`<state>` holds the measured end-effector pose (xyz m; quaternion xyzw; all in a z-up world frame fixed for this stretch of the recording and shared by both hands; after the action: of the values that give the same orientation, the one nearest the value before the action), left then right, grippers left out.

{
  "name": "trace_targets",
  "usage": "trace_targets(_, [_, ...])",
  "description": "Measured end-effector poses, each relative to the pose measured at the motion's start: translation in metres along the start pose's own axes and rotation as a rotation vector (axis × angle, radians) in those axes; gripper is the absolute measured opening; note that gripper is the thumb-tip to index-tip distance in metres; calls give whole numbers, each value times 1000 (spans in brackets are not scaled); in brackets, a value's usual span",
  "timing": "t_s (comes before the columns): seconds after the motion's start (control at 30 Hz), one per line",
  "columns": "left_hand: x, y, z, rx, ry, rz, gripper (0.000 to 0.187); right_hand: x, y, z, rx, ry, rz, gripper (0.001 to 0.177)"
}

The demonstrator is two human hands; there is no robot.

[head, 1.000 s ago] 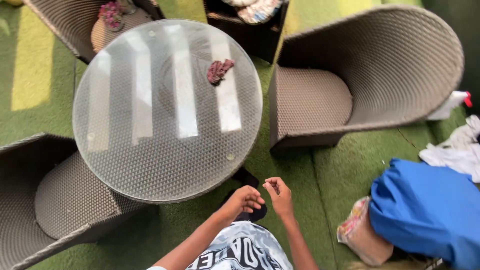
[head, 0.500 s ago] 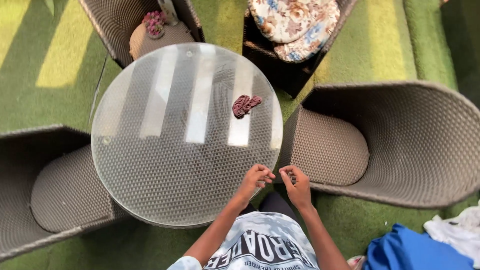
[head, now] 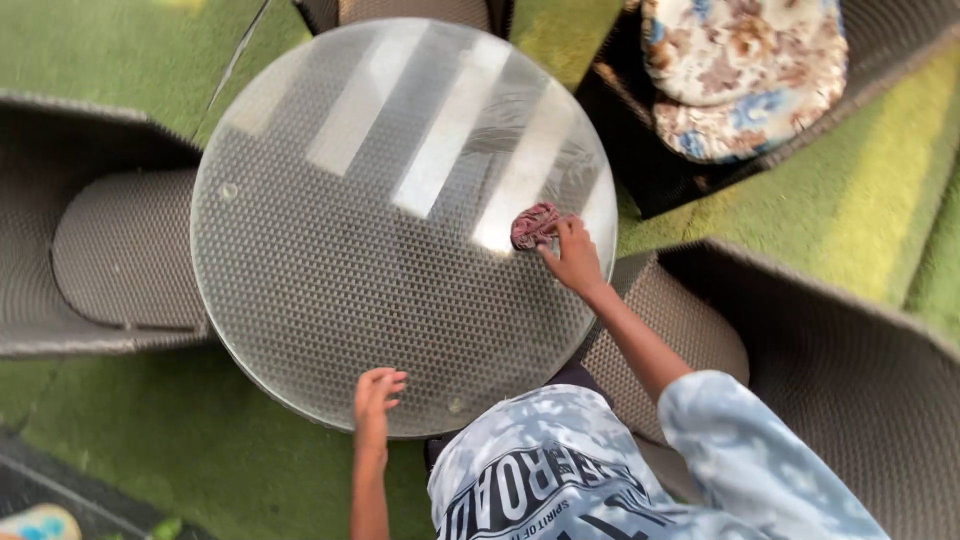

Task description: Watering a potted plant with a bucket and then cleaning a glass-top table with a cloth on a balcony.

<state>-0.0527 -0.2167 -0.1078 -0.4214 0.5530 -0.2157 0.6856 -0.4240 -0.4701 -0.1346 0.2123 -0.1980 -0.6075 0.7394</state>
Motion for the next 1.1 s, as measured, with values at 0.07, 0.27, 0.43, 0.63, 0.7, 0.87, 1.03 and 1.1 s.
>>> trace_targets(0.07, [-11,9,-5,-55,-153,45,30,44,-32,-24,-74,110,-26,47])
trace_targets(0.27, [-69,11,-98,-227,-418,-9,27,84,-30,-114,-235,372,-18,46])
trace_targets(0.43, [-87,51,-190,-268,-238,29,27,47,85,-150,-344,356,556,44])
trace_targets(0.63, [-75,8,-202,-23,-28,63,31,-54,134,-118,-333,457,938,64])
trace_targets(0.7, [-67,-10,-190,134,0,78,35,-58,113,-118,-231,306,953,55])
trace_targets(0.87, [-15,42,-138,518,-15,-65,41,-22,49,-98,-120,201,959,37])
trace_targets(1.03, [10,73,-76,979,-302,-121,91,63,-48,-10,-157,10,516,43])
trace_targets(1.1, [14,79,-42,893,-421,-40,102,81,-96,-9,-262,30,346,46])
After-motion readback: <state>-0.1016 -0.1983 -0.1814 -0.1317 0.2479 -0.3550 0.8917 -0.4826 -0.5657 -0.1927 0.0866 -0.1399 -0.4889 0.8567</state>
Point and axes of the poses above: each hand's wrist, its own x-axis towards the middle knuckle, its own z-axis out of the back of the hand, y = z × x, the point moved 4 cm from there along x, towards the middle knuckle, and after that the axes turned 6 degrees about -x, right-handed, at the moved point
